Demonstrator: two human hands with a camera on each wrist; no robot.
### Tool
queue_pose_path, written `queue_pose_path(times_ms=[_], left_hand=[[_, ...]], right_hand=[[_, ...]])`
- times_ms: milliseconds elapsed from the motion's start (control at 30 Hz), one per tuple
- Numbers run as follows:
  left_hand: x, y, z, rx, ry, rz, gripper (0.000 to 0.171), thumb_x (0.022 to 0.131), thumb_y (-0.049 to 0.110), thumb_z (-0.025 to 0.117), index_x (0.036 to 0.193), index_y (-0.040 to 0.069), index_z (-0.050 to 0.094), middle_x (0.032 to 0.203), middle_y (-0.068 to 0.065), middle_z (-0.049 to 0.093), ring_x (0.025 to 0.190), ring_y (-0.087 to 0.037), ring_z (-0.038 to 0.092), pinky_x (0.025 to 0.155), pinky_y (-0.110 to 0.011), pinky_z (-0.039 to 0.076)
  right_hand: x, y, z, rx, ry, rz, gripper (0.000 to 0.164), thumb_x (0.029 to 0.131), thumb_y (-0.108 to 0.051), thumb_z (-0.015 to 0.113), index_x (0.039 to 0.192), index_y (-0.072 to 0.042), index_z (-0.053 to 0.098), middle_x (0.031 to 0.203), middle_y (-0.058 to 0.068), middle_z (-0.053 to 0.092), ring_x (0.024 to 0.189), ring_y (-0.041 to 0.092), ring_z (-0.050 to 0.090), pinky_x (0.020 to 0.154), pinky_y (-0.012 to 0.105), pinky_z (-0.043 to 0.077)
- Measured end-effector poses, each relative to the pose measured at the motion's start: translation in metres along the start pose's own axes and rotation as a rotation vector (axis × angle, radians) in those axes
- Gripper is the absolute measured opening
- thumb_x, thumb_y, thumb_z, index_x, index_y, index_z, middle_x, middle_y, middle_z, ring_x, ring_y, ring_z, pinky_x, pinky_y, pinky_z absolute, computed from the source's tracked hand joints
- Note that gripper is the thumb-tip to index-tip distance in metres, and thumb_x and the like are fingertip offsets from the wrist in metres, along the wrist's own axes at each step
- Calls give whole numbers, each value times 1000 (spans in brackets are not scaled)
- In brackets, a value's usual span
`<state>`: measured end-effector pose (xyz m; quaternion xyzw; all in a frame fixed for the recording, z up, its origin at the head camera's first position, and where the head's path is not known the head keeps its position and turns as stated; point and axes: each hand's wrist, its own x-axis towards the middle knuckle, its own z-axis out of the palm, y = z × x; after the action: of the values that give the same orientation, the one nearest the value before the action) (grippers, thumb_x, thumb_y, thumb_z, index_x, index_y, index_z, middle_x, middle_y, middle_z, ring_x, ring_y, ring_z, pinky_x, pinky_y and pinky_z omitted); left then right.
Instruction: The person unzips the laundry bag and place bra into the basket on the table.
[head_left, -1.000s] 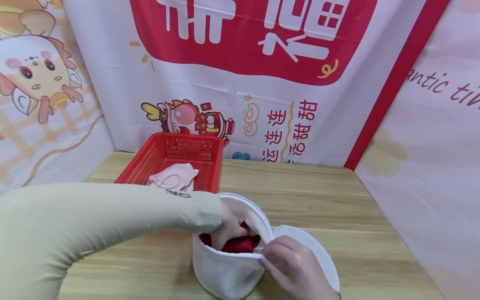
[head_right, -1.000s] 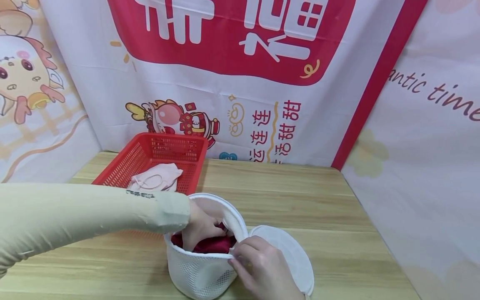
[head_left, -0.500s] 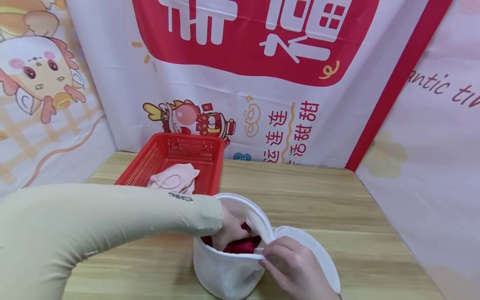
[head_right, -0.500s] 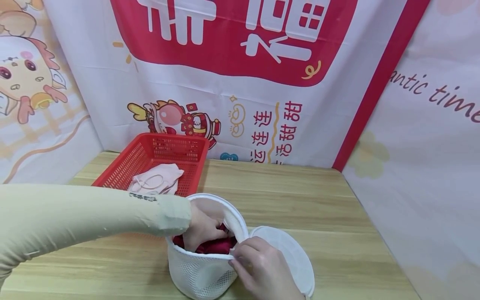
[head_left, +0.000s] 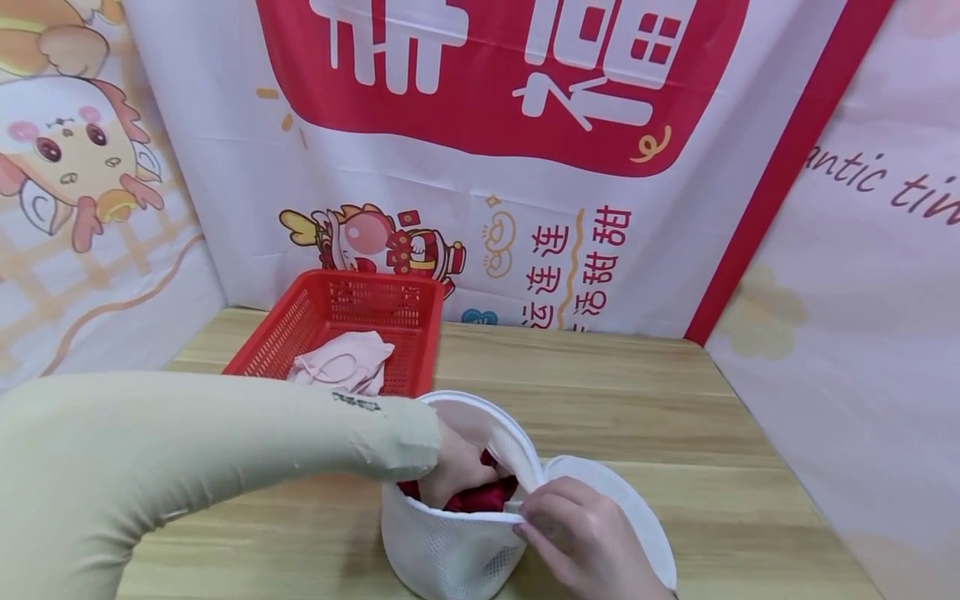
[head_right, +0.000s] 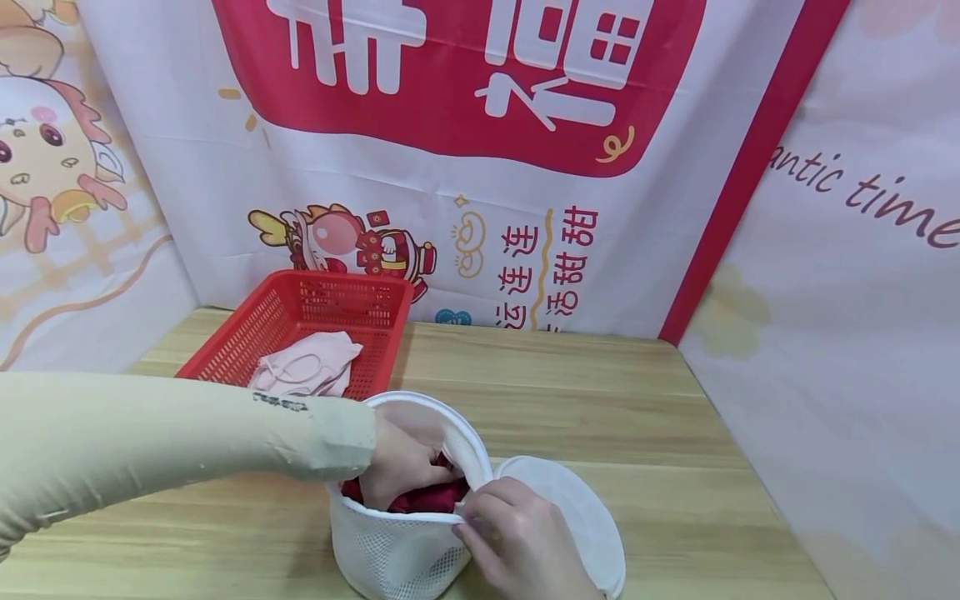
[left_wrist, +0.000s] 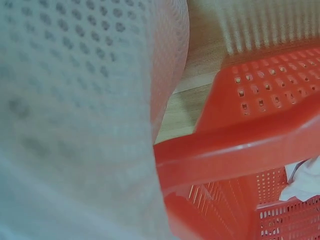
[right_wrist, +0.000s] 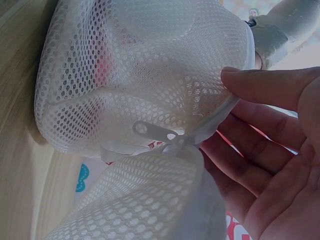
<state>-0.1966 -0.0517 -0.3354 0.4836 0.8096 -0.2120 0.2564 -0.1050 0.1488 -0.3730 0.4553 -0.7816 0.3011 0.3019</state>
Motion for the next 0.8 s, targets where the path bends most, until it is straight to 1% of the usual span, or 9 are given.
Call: queue_pose_path(times_ms=[67,133,200,300,400,467,533,667,800], left_hand=[[0,2,1,25,1,-13,74,83,27,76,145,27,36,89,5,54,87,-7,50,78,-19,41],[2,3,3,62,9,-11,67,84,26,74,142,28,39,85,6,54,84,-6,51,76,-18,41],[3,4,4,96,26,3,58,85,24,72,135,27,42,81,6,55,80,-6,52,74,-18,41],[4,6,7,146,68,37,42,86,23,70,120,25,47,78,7,54,75,-7,53,71,-18,43],[5,7,8,164,112,51,32,86,23,70,111,23,49,76,7,55,70,-7,53,66,-20,45],[6,7,10,171,137,46,28,86,23,70,107,23,51,75,7,56,67,-7,53,62,-22,47],[6,7,10,173,153,49,25,86,23,69,104,22,52,75,7,57,66,-7,53,60,-23,47],[7,7,12,196,189,52,22,87,23,69,103,22,53,76,7,58,66,-6,54,61,-23,48],[6,7,11,212,218,58,24,87,24,69,105,21,53,73,8,54,63,-7,52,59,-24,47]], right_hand=[[0,-1,-1,6,-7,15,16,96,-28,65,90,-14,71,91,-6,66,83,7,62,73,20,51],[-1,-1,-1,10,-10,23,14,95,-27,66,90,-15,71,92,-6,66,84,6,62,73,20,51],[0,-1,-1,12,-8,20,13,95,-26,67,90,-15,71,92,-7,66,84,6,62,73,20,51],[0,-1,0,12,3,1,12,95,-25,67,90,-15,70,92,-6,66,83,7,63,72,20,51],[0,0,0,10,10,-9,14,96,-26,65,90,-15,70,92,-5,66,83,7,63,72,20,51],[0,0,1,11,13,-15,14,96,-25,65,90,-14,70,91,-5,66,83,7,63,72,20,51],[0,0,0,10,13,-12,12,95,-25,66,90,-14,70,92,-6,65,83,6,62,73,20,51],[1,0,-1,7,11,-11,11,95,-24,67,90,-14,70,92,-6,65,84,6,62,73,20,51],[1,0,-1,4,8,-11,12,95,-24,66,90,-14,70,92,-6,65,84,6,62,74,20,51]])
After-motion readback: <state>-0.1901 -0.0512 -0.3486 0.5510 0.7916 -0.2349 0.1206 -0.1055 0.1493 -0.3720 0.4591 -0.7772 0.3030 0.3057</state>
